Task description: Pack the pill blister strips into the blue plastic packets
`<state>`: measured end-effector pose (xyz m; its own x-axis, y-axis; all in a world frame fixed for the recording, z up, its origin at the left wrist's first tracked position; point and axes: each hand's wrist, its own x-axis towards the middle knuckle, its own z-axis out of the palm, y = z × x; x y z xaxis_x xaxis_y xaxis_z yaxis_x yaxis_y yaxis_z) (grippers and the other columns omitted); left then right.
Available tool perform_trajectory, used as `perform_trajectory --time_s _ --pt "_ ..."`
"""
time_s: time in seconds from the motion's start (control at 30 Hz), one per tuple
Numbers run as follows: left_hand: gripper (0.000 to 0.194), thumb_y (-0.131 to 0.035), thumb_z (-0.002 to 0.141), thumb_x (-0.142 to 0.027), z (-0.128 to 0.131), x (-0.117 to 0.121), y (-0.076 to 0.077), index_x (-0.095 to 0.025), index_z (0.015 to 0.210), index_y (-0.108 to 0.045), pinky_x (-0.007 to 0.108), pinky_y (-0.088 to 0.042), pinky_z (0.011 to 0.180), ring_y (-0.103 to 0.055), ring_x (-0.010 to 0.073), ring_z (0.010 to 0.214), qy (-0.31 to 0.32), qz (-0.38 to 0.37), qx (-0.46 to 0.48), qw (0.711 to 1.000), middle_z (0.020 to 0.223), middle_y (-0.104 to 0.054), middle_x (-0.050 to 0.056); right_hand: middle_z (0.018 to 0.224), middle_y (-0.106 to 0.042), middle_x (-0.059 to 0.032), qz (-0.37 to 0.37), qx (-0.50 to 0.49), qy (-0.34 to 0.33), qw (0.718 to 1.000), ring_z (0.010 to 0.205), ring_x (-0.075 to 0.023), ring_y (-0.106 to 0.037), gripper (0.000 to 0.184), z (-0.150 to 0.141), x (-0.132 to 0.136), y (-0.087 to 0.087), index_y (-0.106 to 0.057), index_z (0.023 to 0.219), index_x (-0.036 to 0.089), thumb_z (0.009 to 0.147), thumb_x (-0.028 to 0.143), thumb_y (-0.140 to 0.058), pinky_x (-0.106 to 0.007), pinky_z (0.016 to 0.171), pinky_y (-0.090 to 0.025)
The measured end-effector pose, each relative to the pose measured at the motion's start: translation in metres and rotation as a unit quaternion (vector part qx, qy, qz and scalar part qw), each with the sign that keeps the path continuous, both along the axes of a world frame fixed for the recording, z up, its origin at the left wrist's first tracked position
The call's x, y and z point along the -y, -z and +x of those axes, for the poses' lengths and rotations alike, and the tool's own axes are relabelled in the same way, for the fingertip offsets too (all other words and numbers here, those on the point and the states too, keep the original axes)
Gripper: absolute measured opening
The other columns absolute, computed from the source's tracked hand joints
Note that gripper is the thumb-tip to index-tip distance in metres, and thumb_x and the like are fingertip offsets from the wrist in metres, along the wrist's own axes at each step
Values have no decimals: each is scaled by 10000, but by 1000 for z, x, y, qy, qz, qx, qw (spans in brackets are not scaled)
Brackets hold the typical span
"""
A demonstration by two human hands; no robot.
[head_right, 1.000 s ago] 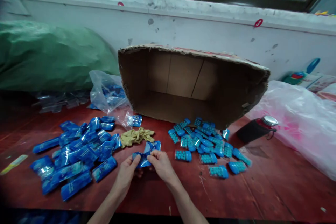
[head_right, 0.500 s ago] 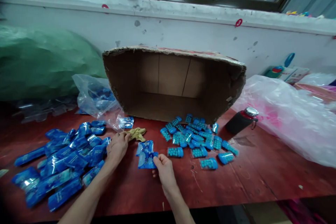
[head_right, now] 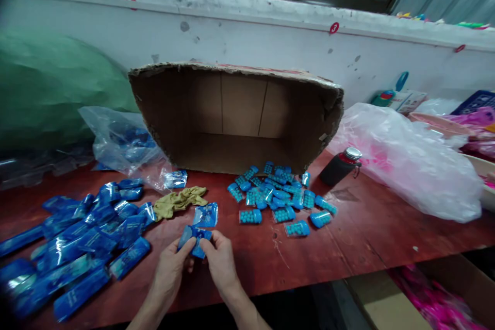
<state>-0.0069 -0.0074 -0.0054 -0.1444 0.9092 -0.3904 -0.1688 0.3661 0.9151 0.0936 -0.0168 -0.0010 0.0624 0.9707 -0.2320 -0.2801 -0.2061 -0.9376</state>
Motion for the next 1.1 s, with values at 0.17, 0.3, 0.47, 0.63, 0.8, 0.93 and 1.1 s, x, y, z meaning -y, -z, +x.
perform_trajectory --time_s 0.17,0.3,0.47,0.63,0.8,0.93,1.1 --pt "293 -685 538 -380 5 4 -4 -132 629 -558 193 -339 309 -435 82 318 -45 -4 32 998 405 -523 -45 535 -532 38 -13 -26 0 1000 450 -83 -457 253 -3 -1 0 -553 663 143 683 388 -610 -192 435 -378" --pt "293 -683 545 -375 11 6 -3 -129 636 -553 187 -342 311 -453 82 333 -56 -5 64 996 421 -527 -43 546 -522 39 -16 -30 2 999 443 -92 -462 281 -9 3 3 -523 686 165 699 439 -583 -197 415 -389" --pt "311 -685 544 -403 15 9 -4 -141 596 -524 177 -334 317 -425 66 331 -64 -20 87 994 386 -473 -69 537 -472 47 -11 1 7 1000 460 -84 -437 311 -8 6 8 -463 631 179 760 459 -504 -174 396 -354" --pt "323 -663 582 -426 7 13 -9 -130 658 -560 185 -353 347 -469 78 372 21 -30 135 990 444 -532 -33 517 -455 52 -1 20 -30 999 451 -81 -409 284 2 5 0 -475 636 169 771 417 -503 -191 430 -347" --pt "306 -686 575 -399 -2 14 -13 -135 633 -542 156 -282 317 -426 50 343 17 -63 160 985 438 -529 -35 528 -480 24 55 157 -71 984 512 -110 -453 374 19 8 -12 -508 592 161 838 415 -387 -215 499 -369" --pt "296 -672 612 -387 -6 15 -12 -153 616 -490 152 -253 302 -402 46 323 -19 -117 228 966 434 -516 -38 973 -576 -99 148 464 11 873 915 -225 -499 237 54 -1 -11 -589 948 164 847 258 -396 -337 783 -379" --pt "187 -573 741 -294 -9 18 -17 -162 652 -474 137 -268 314 -417 52 332 -35 -187 290 938 421 -501 -35 1056 -539 -166 32 727 2 686 934 -312 -468 267 81 -18 -6 -571 1050 173 803 186 -471 -415 722 -368"
